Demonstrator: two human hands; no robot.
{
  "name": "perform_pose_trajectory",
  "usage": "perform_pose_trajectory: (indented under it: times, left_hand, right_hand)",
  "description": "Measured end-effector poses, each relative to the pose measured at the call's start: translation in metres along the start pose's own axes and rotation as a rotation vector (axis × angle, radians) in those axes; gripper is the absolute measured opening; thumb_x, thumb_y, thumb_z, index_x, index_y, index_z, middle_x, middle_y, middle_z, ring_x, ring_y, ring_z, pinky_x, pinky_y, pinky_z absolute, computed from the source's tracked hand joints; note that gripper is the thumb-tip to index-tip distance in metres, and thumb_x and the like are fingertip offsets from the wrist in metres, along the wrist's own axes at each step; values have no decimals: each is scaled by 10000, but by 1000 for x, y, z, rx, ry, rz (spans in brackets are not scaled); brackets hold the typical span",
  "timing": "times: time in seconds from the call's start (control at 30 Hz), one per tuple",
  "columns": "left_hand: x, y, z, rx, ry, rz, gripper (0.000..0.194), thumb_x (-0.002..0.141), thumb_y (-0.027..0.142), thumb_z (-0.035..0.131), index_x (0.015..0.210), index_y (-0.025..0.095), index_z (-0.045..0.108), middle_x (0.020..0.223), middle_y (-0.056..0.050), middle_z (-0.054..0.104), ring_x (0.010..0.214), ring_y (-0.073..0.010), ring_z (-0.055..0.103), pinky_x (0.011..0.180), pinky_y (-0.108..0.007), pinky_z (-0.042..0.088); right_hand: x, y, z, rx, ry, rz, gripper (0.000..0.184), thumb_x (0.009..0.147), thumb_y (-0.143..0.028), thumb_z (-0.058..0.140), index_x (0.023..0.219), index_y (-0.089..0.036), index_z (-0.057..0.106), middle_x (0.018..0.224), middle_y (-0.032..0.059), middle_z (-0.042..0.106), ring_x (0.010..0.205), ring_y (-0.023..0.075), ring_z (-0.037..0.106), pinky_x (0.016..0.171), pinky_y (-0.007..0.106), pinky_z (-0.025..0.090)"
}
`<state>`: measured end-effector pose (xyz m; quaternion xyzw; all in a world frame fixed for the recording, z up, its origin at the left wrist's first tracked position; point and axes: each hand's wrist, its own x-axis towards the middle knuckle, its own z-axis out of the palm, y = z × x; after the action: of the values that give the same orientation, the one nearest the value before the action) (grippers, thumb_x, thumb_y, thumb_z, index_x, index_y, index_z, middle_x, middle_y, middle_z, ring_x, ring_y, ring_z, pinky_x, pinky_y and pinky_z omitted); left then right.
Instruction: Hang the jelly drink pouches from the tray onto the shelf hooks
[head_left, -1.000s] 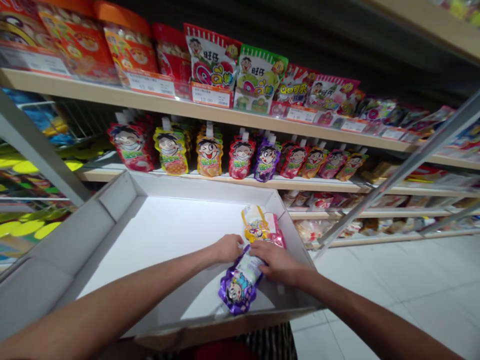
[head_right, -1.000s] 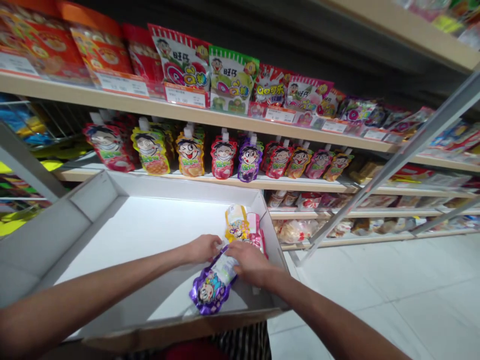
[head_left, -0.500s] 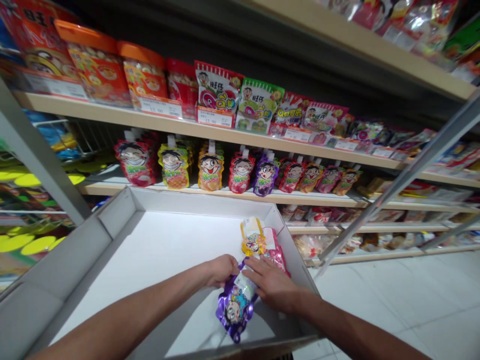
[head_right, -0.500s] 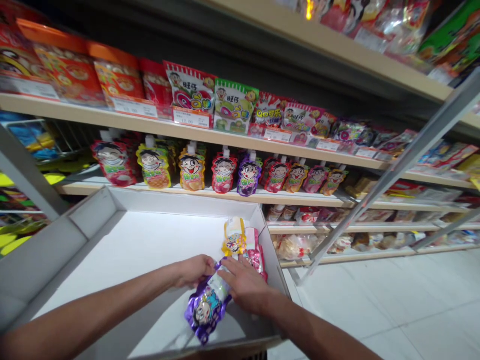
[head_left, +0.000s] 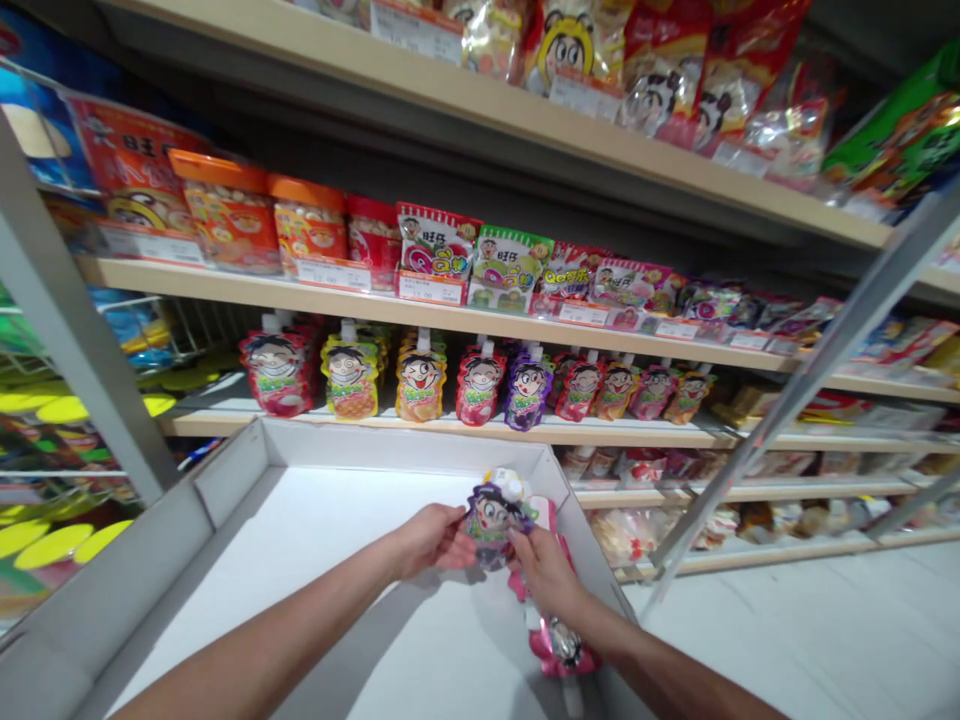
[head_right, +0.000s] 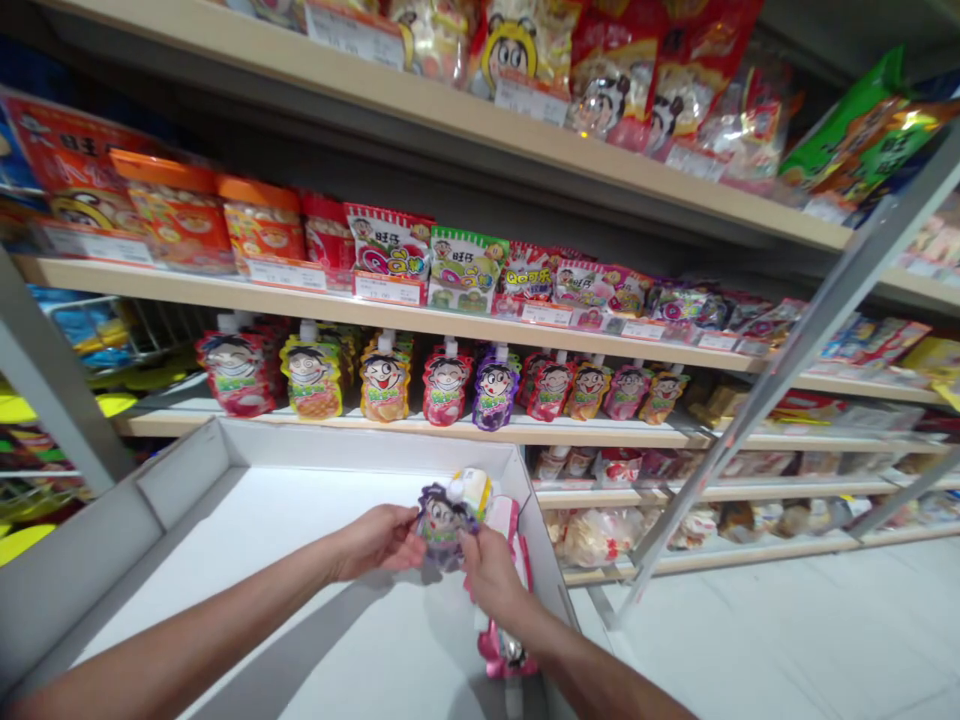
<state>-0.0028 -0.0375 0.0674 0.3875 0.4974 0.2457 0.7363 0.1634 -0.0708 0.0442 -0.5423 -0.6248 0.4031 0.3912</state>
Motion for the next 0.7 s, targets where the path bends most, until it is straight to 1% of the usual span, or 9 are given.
perform_pose_trajectory:
  times: [0.07, 0.13, 0.17, 0.23, 0.3, 0.37, 0.5, 0.57, 0.7]
  left_hand:
    - [3, -2, -1, 141, 150, 91, 193, 674, 290, 451, 752, 124, 510, 550, -13, 564, 412, -90, 497, 421, -196, 383]
    - [6, -4, -2, 271, 241, 206, 238, 641, 296, 492, 832, 154, 509, 628, -10, 578, 465, -93, 502, 410, -180, 360]
    - [7, -5, -3, 317, 240, 258, 270, 628, 306, 506, 856, 162, 518, 676, -17, 587, 515, -101, 513, 418, -176, 357]
    - [10, -7, -6, 361, 187, 326, 297, 617, 340, 506, 842, 152, 551, 737, -34, 598, 609, -124, 529, 450, -178, 360]
    - [12, -9, -10, 360, 172, 338, 313, 619, 380, 483, 779, 127, 576, 721, -43, 602, 628, -133, 530, 464, -182, 355]
    - [14, -11, -12, 342, 212, 315, 319, 613, 394, 471, 732, 117, 573, 682, -39, 598, 594, -127, 528, 453, -181, 346]
    - [19, -13, -11, 326, 268, 305, 271, 621, 367, 444, 707, 126, 533, 587, -15, 573, 480, -111, 517, 389, -175, 308]
    - [22, -11, -6, 319, 281, 329, 235, 636, 350, 421, 675, 136, 509, 521, 3, 550, 434, -108, 507, 374, -181, 308]
    - [23, -1, 5, 282, 323, 363, 185, 654, 326, 403, 603, 159, 463, 398, 33, 490, 401, -109, 495, 401, -197, 356]
  right_hand:
    - [7, 2, 4, 109, 15, 112, 325, 727, -407, 390, 763, -110, 516, 589, 35, 554, 478, 117, 519, 436, 236, 436]
    - [12, 4, 8, 222, -15, 156, 324, 705, -417, 418, 791, -113, 489, 617, 28, 552, 444, 89, 498, 407, 211, 424]
    - [14, 3, 9, 263, -36, 166, 319, 694, -411, 435, 802, -115, 484, 631, 27, 552, 446, 82, 496, 405, 203, 423]
    - [16, 1, 10, 323, -69, 169, 305, 673, -385, 466, 832, -124, 475, 655, 20, 551, 477, 82, 503, 412, 194, 427]
    - [16, -1, 11, 370, -71, 170, 303, 651, -358, 493, 862, -144, 460, 677, 7, 544, 510, 82, 506, 415, 186, 429]
    - [16, -1, 11, 395, -32, 175, 279, 643, -352, 498, 838, -157, 454, 663, -12, 519, 516, 75, 493, 410, 179, 429]
    - [18, -1, 7, 417, 51, 230, 217, 659, -366, 463, 710, -155, 456, 547, -49, 414, 460, 59, 432, 392, 191, 433]
    - [19, -5, 6, 451, 46, 256, 211, 651, -337, 466, 763, -159, 473, 575, -37, 444, 496, 77, 462, 408, 210, 449]
    - [16, -16, 5, 501, 50, 261, 277, 636, -314, 484, 864, -157, 475, 710, 9, 529, 625, 122, 527, 469, 237, 476]
